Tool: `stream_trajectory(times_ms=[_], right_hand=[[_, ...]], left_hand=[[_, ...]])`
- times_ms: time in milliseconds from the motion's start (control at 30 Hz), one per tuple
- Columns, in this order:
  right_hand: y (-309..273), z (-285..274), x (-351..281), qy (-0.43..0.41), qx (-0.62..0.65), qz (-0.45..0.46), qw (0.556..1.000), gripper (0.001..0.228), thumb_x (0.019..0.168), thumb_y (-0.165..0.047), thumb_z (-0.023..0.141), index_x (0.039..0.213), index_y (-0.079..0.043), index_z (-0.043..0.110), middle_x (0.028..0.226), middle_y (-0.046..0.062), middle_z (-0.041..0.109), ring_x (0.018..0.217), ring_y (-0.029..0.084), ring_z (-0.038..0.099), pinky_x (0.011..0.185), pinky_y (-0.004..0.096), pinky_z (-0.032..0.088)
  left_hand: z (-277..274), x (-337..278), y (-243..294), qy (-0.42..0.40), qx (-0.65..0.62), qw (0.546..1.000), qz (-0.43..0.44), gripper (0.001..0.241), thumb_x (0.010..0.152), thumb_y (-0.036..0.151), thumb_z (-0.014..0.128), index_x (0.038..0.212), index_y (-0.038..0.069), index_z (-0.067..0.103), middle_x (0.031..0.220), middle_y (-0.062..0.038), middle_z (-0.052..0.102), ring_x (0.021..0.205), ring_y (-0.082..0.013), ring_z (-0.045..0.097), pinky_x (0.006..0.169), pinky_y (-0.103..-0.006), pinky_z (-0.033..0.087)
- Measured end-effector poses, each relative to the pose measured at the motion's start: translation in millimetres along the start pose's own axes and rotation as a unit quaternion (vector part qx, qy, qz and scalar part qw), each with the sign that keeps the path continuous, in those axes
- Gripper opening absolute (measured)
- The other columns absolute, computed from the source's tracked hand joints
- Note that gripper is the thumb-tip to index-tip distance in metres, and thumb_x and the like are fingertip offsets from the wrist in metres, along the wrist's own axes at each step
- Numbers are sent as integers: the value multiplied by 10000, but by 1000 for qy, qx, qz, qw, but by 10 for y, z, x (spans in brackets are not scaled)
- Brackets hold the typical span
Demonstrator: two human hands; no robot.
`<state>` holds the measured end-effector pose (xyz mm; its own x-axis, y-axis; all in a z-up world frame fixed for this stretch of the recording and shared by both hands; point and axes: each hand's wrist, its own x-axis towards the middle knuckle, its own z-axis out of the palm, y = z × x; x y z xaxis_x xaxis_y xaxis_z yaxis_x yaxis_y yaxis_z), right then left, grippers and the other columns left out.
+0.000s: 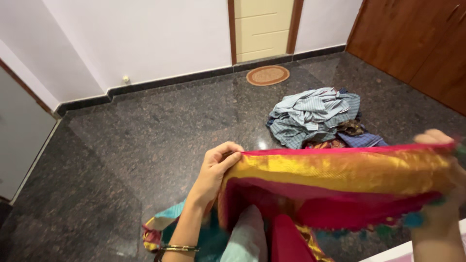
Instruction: The person folds a colorful saree by hand while sitting on the floor. They repeatedly align edges and pleat the fabric, working from one end to the other.
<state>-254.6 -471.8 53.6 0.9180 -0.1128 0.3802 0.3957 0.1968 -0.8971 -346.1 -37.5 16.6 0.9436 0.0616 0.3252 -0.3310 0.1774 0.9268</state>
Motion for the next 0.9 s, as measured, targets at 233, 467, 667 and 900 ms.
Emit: stream_trajectory(times_ms=[233, 467, 667, 900], right_hand=[[386, 275, -36, 78, -149, -67, 983, 22, 1065, -13, 622, 1070, -31, 610, 923, -25, 621, 781, 76, 569, 687, 229, 491], [251, 1216, -645, -363, -122, 64, 922, 463, 884, -38, 607, 1346, -47, 587, 1229, -1, 692, 1090, 83, 611, 921, 231, 480], [184, 1307, -576, -292, -353, 7, 889, 325, 830, 67, 530, 1089, -11, 711, 846, 141, 770, 785, 207, 769, 707, 337, 563], [-151, 1355, -638, -212, -336, -265, 879, 447, 728, 161, 452, 1086, 9, 674, 991, 178, 725, 955, 288, 748, 849, 348, 565]], left_hand=[[519, 375, 113, 7, 226, 973, 55, 107, 931, 75, 656, 962, -7, 717, 811, -58, 723, 762, -99, 651, 700, -273, 534], [1171, 112, -140, -82, 278, 942, 169, 75, 915, 40, 652, 956, -22, 660, 904, -157, 684, 848, -296, 691, 778, -375, 556], [1263, -98, -120, 17, 226, 965, 130, 123, 895, 52, 710, 999, 12, 658, 919, -138, 689, 820, -295, 714, 757, -375, 563], [983, -467, -541, 30, 286, 935, 206, 292, 895, 62, 766, 1095, 20, 557, 1186, -153, 659, 1039, -319, 647, 916, -385, 531]])
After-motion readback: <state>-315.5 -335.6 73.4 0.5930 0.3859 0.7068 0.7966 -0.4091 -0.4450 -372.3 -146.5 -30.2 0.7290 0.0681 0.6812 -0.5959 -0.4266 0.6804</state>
